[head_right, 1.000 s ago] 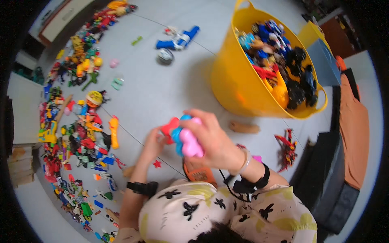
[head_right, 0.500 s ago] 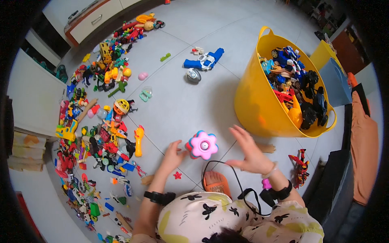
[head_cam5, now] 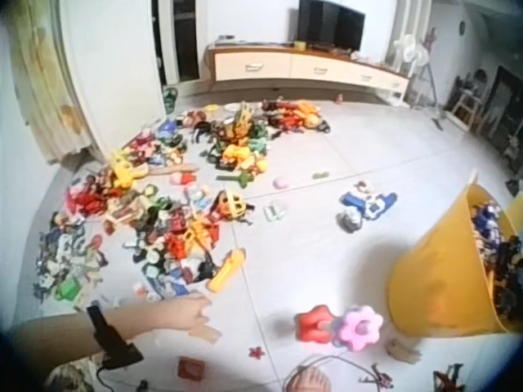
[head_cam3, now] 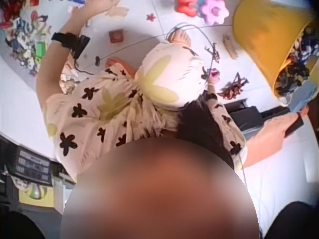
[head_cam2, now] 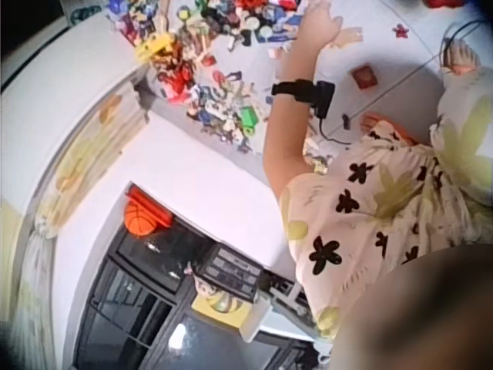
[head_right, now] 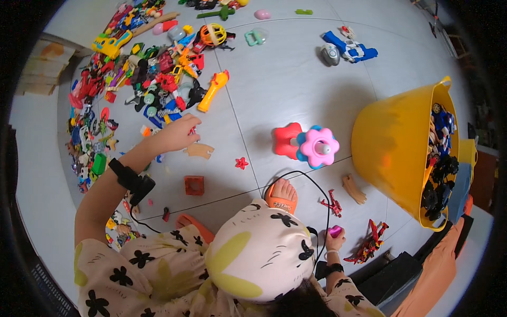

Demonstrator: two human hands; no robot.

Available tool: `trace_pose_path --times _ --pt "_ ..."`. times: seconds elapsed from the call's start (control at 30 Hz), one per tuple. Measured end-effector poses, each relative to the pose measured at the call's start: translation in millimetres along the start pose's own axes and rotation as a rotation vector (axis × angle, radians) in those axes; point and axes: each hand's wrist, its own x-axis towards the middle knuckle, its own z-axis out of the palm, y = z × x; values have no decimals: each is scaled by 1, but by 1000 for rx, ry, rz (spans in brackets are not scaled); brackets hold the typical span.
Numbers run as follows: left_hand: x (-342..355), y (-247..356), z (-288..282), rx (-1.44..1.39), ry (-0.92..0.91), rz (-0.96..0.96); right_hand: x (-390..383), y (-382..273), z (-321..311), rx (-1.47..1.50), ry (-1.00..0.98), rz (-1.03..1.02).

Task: Picking up various toys and blocks from the floor and placing them into a large yellow container.

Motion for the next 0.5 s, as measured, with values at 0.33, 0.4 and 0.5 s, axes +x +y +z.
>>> trace_pose_path --times 0.33,0.4,0.5 --pt "-58 -31 64 -172 -31 -90 -37 -366 -184 167 232 -1077" --pt "-55 -24 72 -162 -11 -123 -51 -429 -185 202 225 -1272" --pt "-56 -6 73 -182 6 -120 -51 -476 -162 61 194 -1324"
